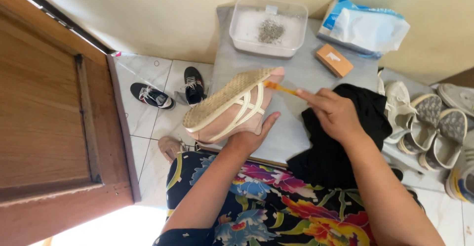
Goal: The person cleans a pink shoe using a toothbrush and soapy water from a container, scrubbing various parts of the shoe including the sole, sides, and tongue, and then wipes the shoe with a black cloth.
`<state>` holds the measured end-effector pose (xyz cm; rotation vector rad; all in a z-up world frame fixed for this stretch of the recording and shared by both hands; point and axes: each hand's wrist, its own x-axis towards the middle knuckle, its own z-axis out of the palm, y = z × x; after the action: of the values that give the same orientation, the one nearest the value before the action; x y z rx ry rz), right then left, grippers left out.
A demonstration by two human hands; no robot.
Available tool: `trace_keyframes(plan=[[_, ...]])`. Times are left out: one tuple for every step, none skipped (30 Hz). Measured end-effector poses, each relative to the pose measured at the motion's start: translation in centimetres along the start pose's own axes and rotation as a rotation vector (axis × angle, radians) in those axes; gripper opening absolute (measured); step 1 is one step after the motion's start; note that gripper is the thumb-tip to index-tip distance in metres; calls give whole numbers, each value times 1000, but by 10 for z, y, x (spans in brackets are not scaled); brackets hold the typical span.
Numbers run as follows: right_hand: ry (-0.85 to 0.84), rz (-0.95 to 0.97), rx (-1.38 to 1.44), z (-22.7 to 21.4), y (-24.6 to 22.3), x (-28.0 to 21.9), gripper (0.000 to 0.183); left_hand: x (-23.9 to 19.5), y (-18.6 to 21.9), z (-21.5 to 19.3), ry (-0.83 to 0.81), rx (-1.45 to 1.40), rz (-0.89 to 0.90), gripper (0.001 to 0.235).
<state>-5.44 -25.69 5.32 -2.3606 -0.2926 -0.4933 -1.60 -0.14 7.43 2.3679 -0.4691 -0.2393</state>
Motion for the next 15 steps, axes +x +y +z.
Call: trace_keyframes(plan=[[2, 8, -1, 9, -3, -8, 37, 2, -10, 10, -8, 1, 2, 96], [-50, -25, 34, 18, -3, -13, 35, 5, -19, 20, 10, 83, 90, 81], [-103, -58, 68, 28, -4, -18, 37, 8, -29, 30, 27, 166, 178, 68], [-103, -62, 70, 25, -6, -13, 37, 10, -25, 22, 31, 168, 177, 68], [-98, -88, 37, 23, -8, -8, 36, 12, -20, 15, 86, 245, 269, 54], [-96, -99, 3, 20, -13, -10, 36, 10, -15, 10, 127, 317, 362, 47], [-99, -88, 4, 9, -9, -9, 36, 3, -7, 3, 117, 314, 361, 47], [-72, -61, 12, -1, -2, -1, 34, 1, 2, -5, 84, 142, 218, 56], [-46, -35, 19, -12, 4, 7, 35, -1, 11, -13, 51, -29, 75, 72], [-44, -40, 20, -10, 2, 8, 35, 1, 9, -7, 56, -27, 76, 72], [-36, -35, 31, -7, 0, 10, 34, 3, 6, -1, -5, -16, 44, 75], [-29, -20, 40, -6, -3, 7, 32, 2, 3, 7, -76, -8, 12, 79], [-28, -15, 39, 1, -10, 2, 32, 3, -10, 19, -81, -9, 13, 79], [-83, -24, 34, 8, -16, 0, 37, 5, -24, 31, -91, 24, 76, 71], [-138, -34, 28, 14, -22, -2, 43, 7, -37, 43, -100, 57, 139, 64]])
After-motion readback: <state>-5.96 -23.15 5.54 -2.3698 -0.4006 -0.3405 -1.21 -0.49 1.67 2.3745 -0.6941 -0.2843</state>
